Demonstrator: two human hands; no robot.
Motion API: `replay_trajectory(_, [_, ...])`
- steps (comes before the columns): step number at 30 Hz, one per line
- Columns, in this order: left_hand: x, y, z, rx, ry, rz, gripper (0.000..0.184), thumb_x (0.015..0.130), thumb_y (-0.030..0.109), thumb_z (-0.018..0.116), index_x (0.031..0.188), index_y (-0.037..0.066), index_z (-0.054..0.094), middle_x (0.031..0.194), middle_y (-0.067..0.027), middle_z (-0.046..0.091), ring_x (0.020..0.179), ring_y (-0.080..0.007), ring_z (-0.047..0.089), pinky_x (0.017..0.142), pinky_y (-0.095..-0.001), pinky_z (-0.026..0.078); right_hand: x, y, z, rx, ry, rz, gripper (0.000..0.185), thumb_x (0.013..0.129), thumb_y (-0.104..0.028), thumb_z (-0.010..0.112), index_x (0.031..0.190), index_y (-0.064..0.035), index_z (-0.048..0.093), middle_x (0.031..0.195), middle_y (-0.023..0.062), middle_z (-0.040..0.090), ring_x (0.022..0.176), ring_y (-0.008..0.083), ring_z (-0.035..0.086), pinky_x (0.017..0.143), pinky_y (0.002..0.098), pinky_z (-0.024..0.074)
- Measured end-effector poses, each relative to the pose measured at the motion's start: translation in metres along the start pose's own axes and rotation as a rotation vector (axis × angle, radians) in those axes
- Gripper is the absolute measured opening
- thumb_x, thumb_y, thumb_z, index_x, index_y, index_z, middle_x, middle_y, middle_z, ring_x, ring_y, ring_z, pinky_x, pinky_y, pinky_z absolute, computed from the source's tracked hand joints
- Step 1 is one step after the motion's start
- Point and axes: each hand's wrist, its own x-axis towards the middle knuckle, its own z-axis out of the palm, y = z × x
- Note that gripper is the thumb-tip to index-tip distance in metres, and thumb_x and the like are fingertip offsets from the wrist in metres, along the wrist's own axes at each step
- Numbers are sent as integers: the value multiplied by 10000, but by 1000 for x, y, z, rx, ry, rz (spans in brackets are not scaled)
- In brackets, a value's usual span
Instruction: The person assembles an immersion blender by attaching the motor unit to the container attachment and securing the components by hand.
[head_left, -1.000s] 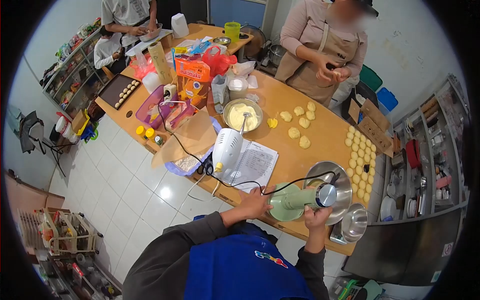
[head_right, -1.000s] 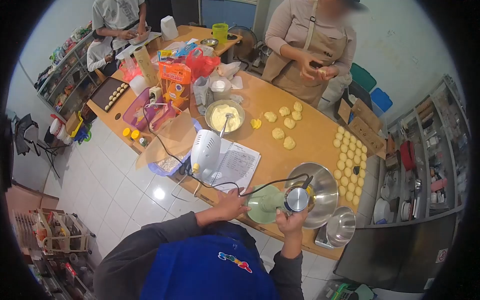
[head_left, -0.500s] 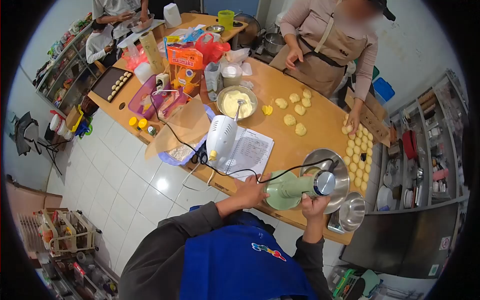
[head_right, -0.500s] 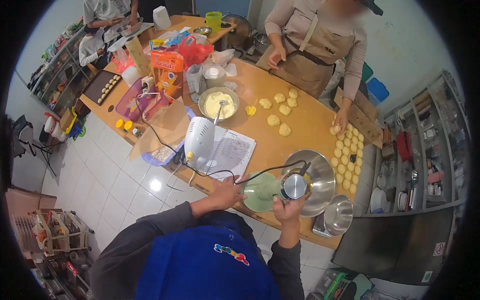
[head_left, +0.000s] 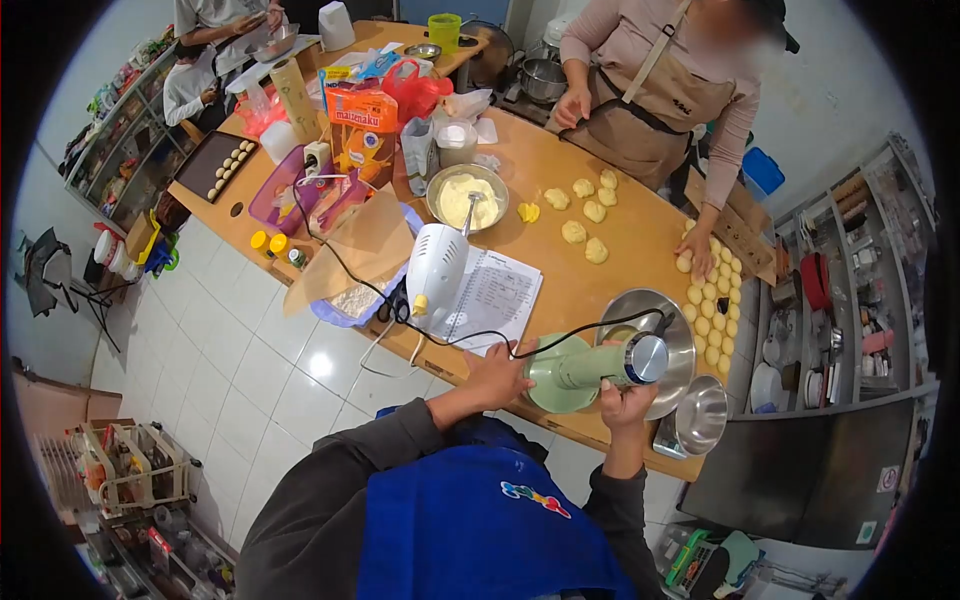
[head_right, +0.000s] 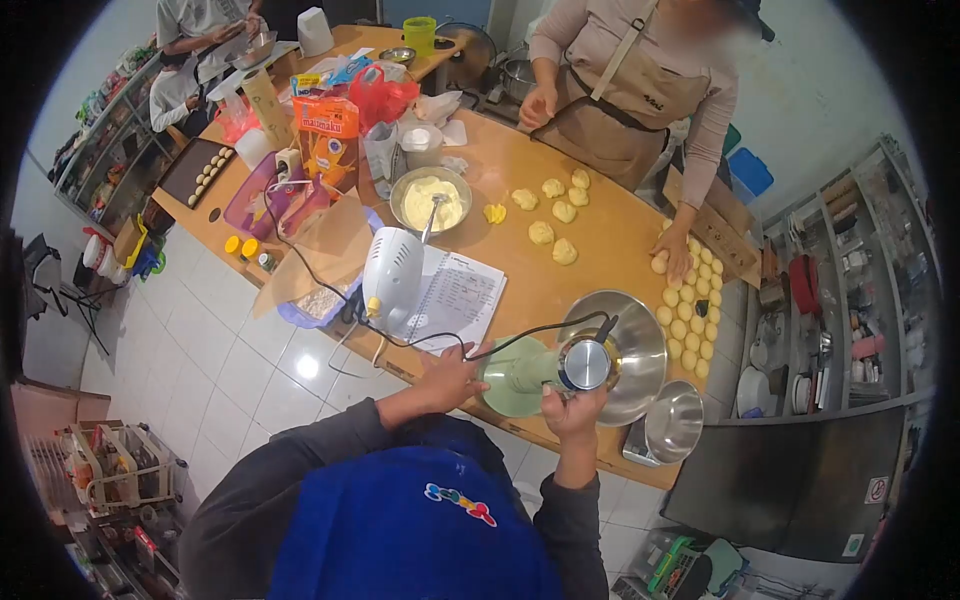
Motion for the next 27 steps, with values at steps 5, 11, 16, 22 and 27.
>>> replay_trajectory(5, [1, -1, 1, -16, -7, -23, 696, 846, 393, 560, 1432, 266, 206, 1380, -188, 320, 1266, -356, 308, 887, -758, 166, -1, 1, -2, -37, -14, -1, 460, 708, -262, 629, 1052, 37, 565, 994, 153, 614, 906, 285, 587, 823, 362, 462])
replay_trajectory(11, [4, -8, 8, -21, 2, 9, 673, 841, 391, 567, 1421, 254, 253, 1370, -193, 329, 1260, -362, 312, 880, -755, 170, 0, 1, 0, -31, 12, -33, 459, 752, -286, 639, 1048, 56, 564, 987, 146, 620, 896, 242, 600, 809, 347, 475])
replay_trajectory(16, [0, 0, -1, 20, -3, 0, 706, 845, 377, 563, 1438, 220, 214, 1334, -213, 372, 1258, -338, 323, 863, -679, 205, 1, 2, -1, -46, -3, -65, 461, 779, -300, 636, 1048, 67, 563, 985, 143, 626, 901, 221, 609, 807, 339, 482])
replay_trajectory(22, [3, -8, 7, -56, 45, 50, 698, 847, 370, 560, 1436, 213, 220, 1325, -235, 373, 1248, -364, 329, 869, -655, 220, 2, -3, 0, -13, 3, -5, 459, 719, -274, 628, 1052, 37, 575, 1000, 156, 608, 911, 291, 584, 819, 367, 461])
replay_trajectory(27, [4, -10, 10, -106, 77, 78, 691, 848, 362, 562, 1432, 200, 233, 1335, -241, 360, 1250, -372, 326, 881, -652, 198, 2, -5, 0, -11, -9, 6, 468, 715, -263, 627, 1067, 39, 567, 1007, 157, 608, 923, 294, 583, 825, 367, 461])
